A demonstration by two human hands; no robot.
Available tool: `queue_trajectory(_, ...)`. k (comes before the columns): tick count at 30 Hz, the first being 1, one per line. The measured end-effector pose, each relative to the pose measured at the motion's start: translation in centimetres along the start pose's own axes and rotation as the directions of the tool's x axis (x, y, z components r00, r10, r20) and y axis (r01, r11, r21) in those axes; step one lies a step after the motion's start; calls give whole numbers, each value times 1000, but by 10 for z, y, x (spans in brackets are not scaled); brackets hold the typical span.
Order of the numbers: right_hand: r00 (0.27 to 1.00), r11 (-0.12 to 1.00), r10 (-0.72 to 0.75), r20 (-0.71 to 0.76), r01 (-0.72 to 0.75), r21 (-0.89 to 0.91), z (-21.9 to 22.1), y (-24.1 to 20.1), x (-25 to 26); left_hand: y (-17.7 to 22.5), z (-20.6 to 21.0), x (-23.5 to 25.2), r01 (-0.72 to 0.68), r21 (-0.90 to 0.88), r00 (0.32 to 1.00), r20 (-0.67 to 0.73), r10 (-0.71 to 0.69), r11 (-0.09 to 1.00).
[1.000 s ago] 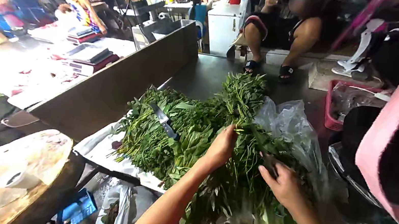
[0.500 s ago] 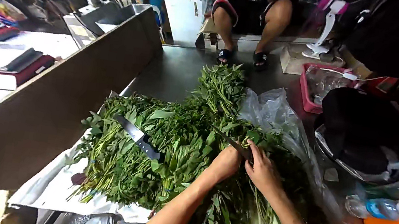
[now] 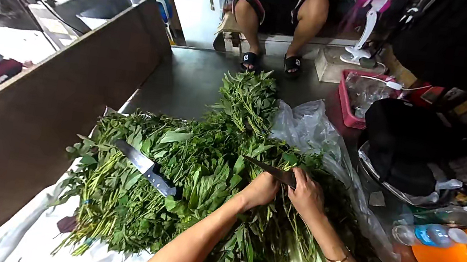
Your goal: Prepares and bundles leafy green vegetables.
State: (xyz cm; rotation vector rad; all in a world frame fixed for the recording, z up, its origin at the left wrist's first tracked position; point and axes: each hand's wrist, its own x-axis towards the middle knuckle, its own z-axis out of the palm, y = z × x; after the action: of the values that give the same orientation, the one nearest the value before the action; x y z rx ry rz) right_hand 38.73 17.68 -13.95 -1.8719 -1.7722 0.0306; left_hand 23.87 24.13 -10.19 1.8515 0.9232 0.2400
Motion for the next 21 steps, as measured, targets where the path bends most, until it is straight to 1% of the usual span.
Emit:
queue_trajectory(4,999,999,-43,-24,43,6,4,6,1,2,-2,-1,48,-91,998,42,-45,995)
queue_trajectory(9,998,998,-58,20,58,37,3,14,0,2,2,-3,119,-231,991,93,-99,966)
queue_trajectory(14,994,994,-99,44,97,55,-1,23,-3,7,7,-9,157,-294,985,119,-127,943)
queue_trajectory(17,991,990,-123,59,118,76,-4,31,-5,7,12,-12,145,-322,986,127,-109,936)
queue_trajectory(19,988,986,-152,31,149,78,-4,35,-8,5,16,-13,128,-338,988,130,-89,932)
queue_trajectory(21,988,986,-150,36,146,85,-4,40,-10,6,18,-15,128,-360,987,137,-83,924)
